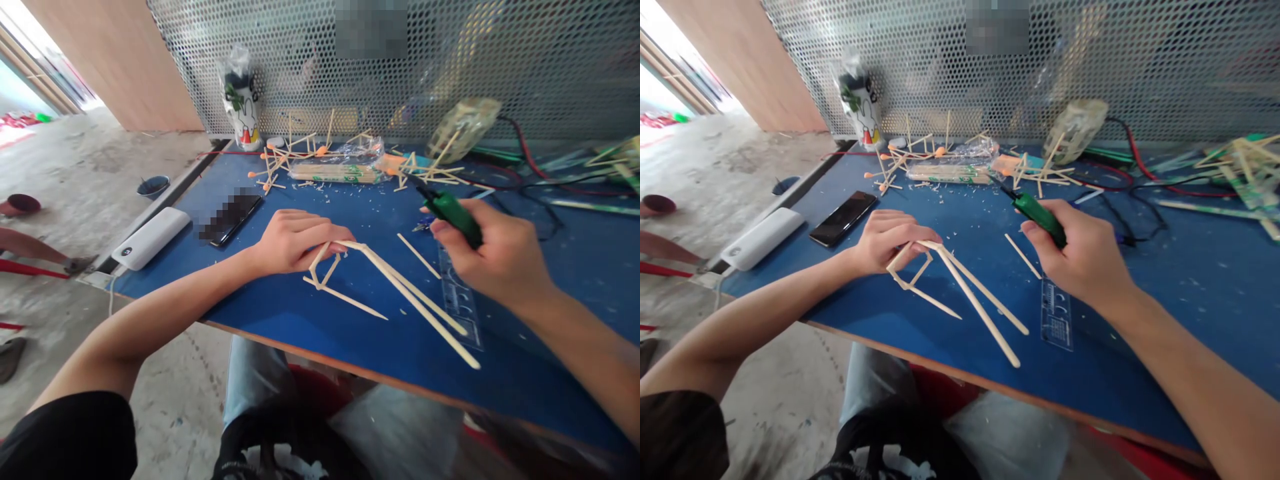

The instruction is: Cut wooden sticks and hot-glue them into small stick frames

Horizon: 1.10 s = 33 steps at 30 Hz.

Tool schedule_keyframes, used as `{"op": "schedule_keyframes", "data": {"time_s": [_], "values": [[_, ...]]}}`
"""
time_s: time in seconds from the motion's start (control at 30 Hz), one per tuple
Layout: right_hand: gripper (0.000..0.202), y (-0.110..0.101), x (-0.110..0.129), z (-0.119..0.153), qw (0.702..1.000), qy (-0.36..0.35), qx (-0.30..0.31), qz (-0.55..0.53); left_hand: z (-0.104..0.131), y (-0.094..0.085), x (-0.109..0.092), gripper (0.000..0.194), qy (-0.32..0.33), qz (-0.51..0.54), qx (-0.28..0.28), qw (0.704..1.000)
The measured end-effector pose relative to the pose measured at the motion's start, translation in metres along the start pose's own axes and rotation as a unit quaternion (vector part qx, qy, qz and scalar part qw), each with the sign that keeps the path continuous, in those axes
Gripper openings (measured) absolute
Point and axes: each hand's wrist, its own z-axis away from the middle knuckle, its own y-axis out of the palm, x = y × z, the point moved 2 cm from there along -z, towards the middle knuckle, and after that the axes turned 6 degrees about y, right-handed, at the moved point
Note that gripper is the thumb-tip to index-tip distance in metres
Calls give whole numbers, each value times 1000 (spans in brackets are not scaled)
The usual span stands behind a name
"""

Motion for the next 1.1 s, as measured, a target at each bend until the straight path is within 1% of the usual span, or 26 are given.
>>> {"op": "schedule_keyframes", "data": {"time_s": [0.1,0.2,0.27,0.33,0.37,0.4,0.43,0.47,0.53,0.57,0.6,0.67,0.73,0.8,0.87,0.93,1.0,1.1], "values": [[27,3,2,2,1000,6,22,8,-1,0,0,41,2,-7,11,1000],[27,3,4,4,999,-3,30,11,0,-1,1,47,-1,-9,4,1000],[27,3,4,4,999,-10,28,12,0,-1,0,43,-3,-1,-3,1000],[27,3,3,4,999,-18,25,12,0,-1,-2,36,-13,19,-19,1000],[28,3,2,4,999,-20,27,10,0,0,-3,32,-32,39,-33,998],[28,3,1,4,999,-20,30,8,0,1,-4,30,-66,68,-50,994],[28,4,0,4,999,-18,35,5,0,2,-3,30,-113,107,-68,985],[27,4,0,4,999,-13,40,-2,0,4,-2,32,-168,153,-86,970],[26,4,1,4,998,-6,53,-21,0,10,1,41,-269,245,-112,925],[25,3,3,4,998,-6,58,-29,0,13,3,45,-307,283,-119,901],[22,3,6,4,997,-8,65,-38,0,16,5,49,-335,313,-126,880],[18,3,13,5,995,-15,77,-58,0,21,9,53,-368,352,-127,851],[18,3,19,6,992,1,86,-90,-1,25,9,55,-378,378,-117,837],[22,5,23,7,986,37,95,-130,-1,28,8,56,-375,399,-100,831],[25,7,26,10,975,72,115,-178,-1,31,5,55,-374,415,-86,825],[24,10,28,12,958,92,145,-229,0,34,4,55,-373,427,-86,819],[22,12,30,13,945,96,171,-263,3,38,4,54,-364,435,-94,818],[19,12,35,13,942,82,193,-263,7,43,6,52,-341,443,-93,824]]}}
